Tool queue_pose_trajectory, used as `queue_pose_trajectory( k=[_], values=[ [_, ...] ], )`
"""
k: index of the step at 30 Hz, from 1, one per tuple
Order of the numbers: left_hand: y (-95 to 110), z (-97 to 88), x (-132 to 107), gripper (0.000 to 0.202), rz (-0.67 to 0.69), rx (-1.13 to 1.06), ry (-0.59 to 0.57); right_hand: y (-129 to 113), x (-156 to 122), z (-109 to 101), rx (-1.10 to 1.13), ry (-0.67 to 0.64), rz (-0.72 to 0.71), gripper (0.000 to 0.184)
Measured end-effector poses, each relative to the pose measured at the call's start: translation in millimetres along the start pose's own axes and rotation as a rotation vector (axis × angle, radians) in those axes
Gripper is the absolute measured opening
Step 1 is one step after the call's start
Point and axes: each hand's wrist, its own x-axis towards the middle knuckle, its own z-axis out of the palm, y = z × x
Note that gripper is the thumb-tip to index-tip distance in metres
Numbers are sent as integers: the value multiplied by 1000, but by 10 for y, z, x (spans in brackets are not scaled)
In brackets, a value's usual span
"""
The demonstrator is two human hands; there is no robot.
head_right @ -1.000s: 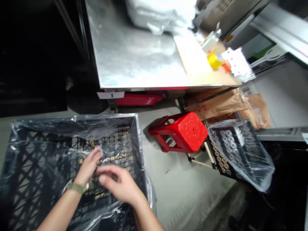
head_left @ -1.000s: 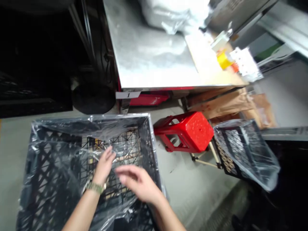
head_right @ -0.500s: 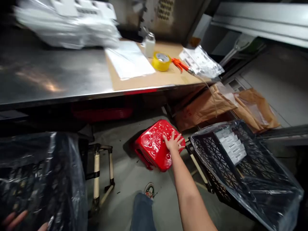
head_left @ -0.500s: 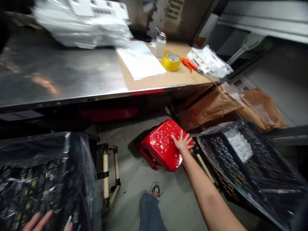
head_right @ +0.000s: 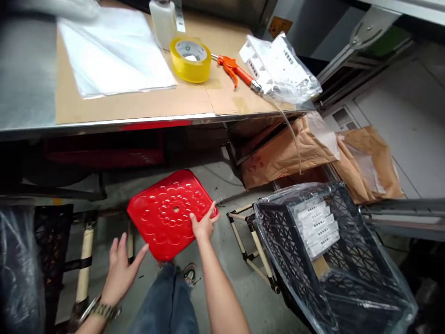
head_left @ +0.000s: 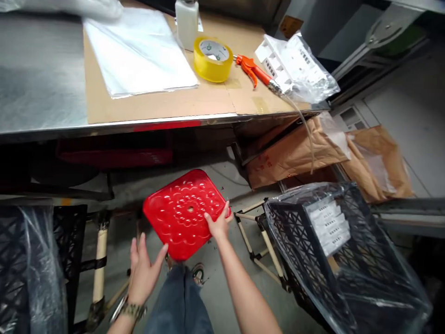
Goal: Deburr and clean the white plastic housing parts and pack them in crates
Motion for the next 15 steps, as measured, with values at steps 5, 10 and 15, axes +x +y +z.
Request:
queue_pose_trajectory(
  k=[5, 10, 15],
  values=[
    [441, 119, 1150, 84, -83, 139, 163, -473, 78, 246, -43, -139, -193, 99],
    [249, -140, 1767, 76, 10, 367, 397, -653, 1009, 38, -245, -305, -410, 47],
    [-102, -204, 1947, 80, 84, 436, 425, -1098, 2543, -36, -611, -197, -520, 35]
  ],
)
